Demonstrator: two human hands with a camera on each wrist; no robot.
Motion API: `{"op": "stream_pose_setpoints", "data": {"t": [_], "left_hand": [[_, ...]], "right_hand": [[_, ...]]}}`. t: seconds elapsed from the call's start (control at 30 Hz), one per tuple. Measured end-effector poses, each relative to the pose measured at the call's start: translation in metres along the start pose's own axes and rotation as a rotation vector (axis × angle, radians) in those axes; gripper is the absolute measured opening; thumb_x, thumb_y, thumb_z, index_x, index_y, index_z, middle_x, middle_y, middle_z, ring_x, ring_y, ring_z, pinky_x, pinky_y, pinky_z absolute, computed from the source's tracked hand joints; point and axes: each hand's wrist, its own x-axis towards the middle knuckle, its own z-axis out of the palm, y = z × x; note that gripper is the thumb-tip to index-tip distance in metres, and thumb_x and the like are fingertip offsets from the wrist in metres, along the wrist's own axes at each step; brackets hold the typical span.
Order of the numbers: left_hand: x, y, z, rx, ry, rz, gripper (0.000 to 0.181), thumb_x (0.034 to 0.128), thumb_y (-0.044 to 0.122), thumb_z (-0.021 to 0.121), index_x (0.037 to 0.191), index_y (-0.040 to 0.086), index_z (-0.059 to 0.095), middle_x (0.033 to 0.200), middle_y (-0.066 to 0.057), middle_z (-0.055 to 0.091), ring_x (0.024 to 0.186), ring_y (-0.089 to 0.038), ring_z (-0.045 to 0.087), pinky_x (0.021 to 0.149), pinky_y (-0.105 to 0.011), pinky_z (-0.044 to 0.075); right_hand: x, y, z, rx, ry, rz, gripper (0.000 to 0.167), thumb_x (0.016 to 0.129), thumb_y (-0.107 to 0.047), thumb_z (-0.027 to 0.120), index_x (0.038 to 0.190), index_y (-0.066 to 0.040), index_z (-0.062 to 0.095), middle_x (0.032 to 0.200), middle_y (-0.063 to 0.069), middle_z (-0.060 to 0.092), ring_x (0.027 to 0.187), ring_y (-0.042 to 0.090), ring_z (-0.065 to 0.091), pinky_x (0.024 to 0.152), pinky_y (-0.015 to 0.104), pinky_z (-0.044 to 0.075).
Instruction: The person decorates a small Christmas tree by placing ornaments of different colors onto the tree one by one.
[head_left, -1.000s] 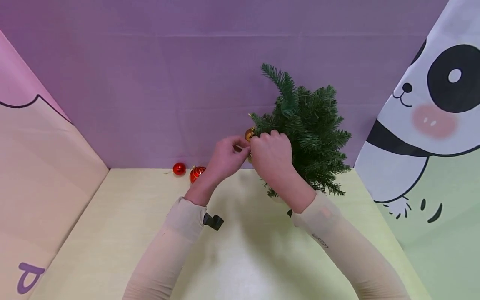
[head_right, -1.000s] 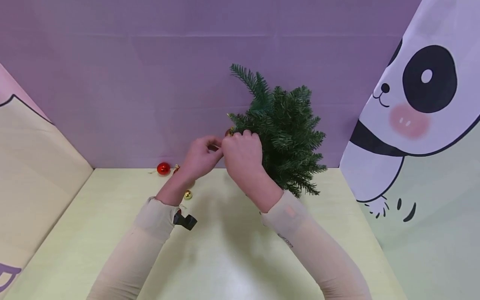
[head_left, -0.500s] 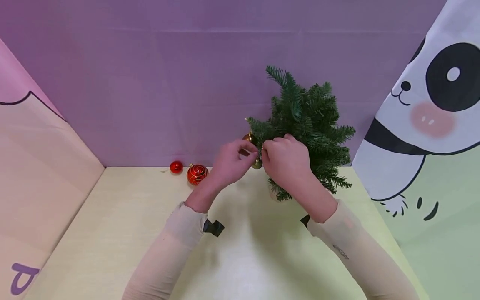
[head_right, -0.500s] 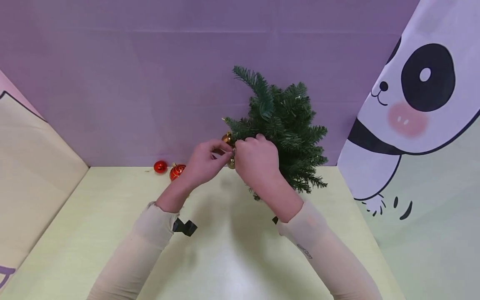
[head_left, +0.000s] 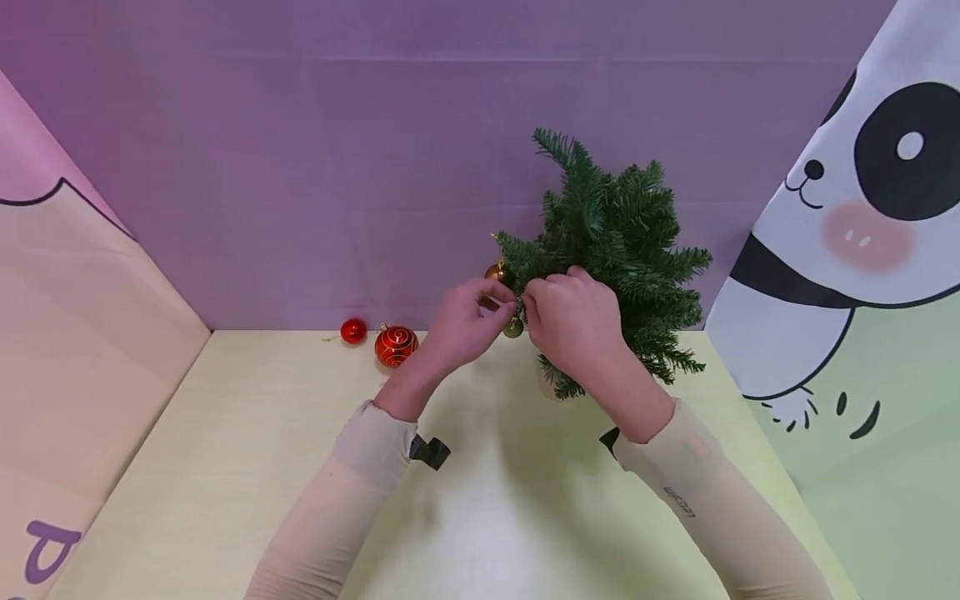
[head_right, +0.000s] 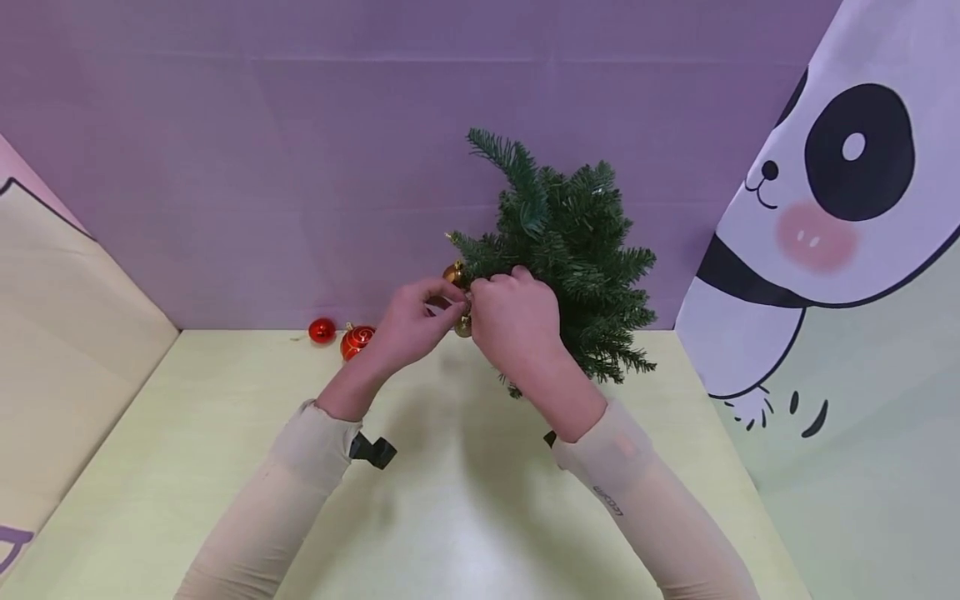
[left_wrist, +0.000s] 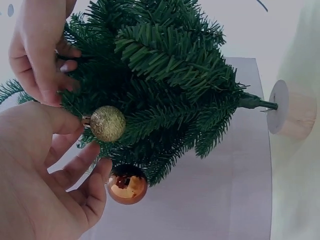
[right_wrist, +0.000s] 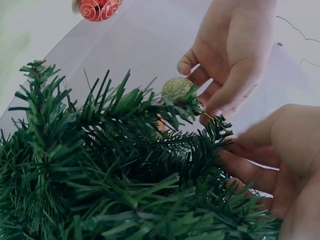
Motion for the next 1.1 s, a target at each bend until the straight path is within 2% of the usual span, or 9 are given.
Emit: {"op": "stream_pose_setpoints", "data": {"t": [0.23,0.3,0.4,0.57,0.67,0.8,0.9,1.0,1.1], "left_hand": [[0.001,-0.006,0.004,-0.047,-0.026,-0.003,0.015,0.0972,0.018,0.059,0.105,0.009,0.068,0.1,0.0,0.066,0.095,-0.02,0.064,0.072,-0.034,0.054],[0.0,-0.006,0.006,-0.053,-0.031,0.005,0.015,0.0973,0.018,0.059,0.105,0.009,0.068,0.099,-0.001,0.066,0.094,-0.021,0.064,0.072,-0.034,0.054],[-0.001,-0.007,0.007,-0.059,-0.039,0.013,0.016,0.0975,0.018,0.059,0.106,0.008,0.068,0.099,-0.001,0.067,0.093,-0.02,0.064,0.072,-0.034,0.054],[-0.004,-0.009,0.008,-0.075,-0.035,0.027,0.016,0.0975,0.017,0.059,0.106,0.007,0.068,0.106,-0.003,0.066,0.093,-0.019,0.064,0.073,-0.034,0.053],[-0.006,-0.008,0.008,-0.083,-0.027,0.038,0.015,0.0971,0.016,0.059,0.106,0.007,0.068,0.105,-0.003,0.066,0.093,-0.019,0.063,0.075,-0.035,0.053],[-0.009,-0.006,0.01,-0.091,-0.027,0.033,0.016,0.0954,0.019,0.062,0.106,0.009,0.067,0.107,-0.002,0.065,0.095,-0.017,0.062,0.076,-0.035,0.053],[-0.011,-0.006,0.011,-0.092,-0.03,0.016,0.02,0.0932,0.023,0.066,0.108,0.01,0.066,0.111,-0.001,0.063,0.101,-0.021,0.061,0.079,-0.037,0.053],[-0.013,-0.007,0.014,-0.082,-0.034,-0.005,0.023,0.0915,0.027,0.068,0.108,0.01,0.066,0.111,-0.001,0.062,0.104,-0.026,0.06,0.081,-0.04,0.052],[-0.014,-0.01,0.017,-0.075,-0.028,-0.01,0.022,0.0911,0.027,0.069,0.106,0.011,0.067,0.11,-0.001,0.063,0.106,-0.028,0.059,0.082,-0.041,0.052]], "right_hand": [[-0.002,0.003,-0.002,0.064,-0.015,0.018,0.018,0.095,-0.015,0.054,0.084,-0.013,0.069,0.057,-0.002,0.051,0.065,0.023,0.053,0.041,0.035,0.041],[-0.003,0.005,-0.004,0.106,0.001,-0.01,0.019,0.096,-0.014,0.053,0.083,-0.014,0.067,0.057,-0.003,0.05,0.06,0.021,0.05,0.04,0.033,0.039],[-0.006,0.008,-0.01,0.18,0.031,-0.068,0.019,0.096,-0.015,0.053,0.087,-0.014,0.07,0.065,-0.004,0.058,0.059,0.017,0.049,0.043,0.032,0.039],[-0.01,0.015,-0.03,0.27,0.089,-0.16,0.016,0.094,-0.016,0.059,0.095,-0.012,0.074,0.084,-0.002,0.07,0.07,0.016,0.055,0.051,0.033,0.044],[-0.012,0.02,-0.042,0.283,0.178,-0.195,0.014,0.092,-0.015,0.062,0.094,-0.01,0.075,0.086,0.001,0.071,0.073,0.018,0.058,0.052,0.034,0.046],[-0.014,0.029,-0.056,0.309,0.357,-0.237,0.014,0.09,-0.012,0.063,0.091,-0.006,0.075,0.084,0.005,0.071,0.072,0.021,0.061,0.053,0.036,0.047],[-0.013,0.035,-0.063,0.355,0.474,-0.249,0.014,0.089,-0.009,0.061,0.087,-0.004,0.074,0.086,0.007,0.07,0.071,0.022,0.062,0.054,0.036,0.047],[-0.009,0.046,-0.065,0.393,0.575,-0.206,0.014,0.088,-0.009,0.061,0.086,-0.001,0.073,0.09,0.009,0.069,0.074,0.023,0.063,0.057,0.031,0.046],[-0.002,0.061,-0.064,0.43,0.647,-0.102,0.014,0.088,-0.009,0.062,0.086,0.0,0.073,0.094,0.01,0.069,0.079,0.025,0.064,0.063,0.023,0.044]]}}
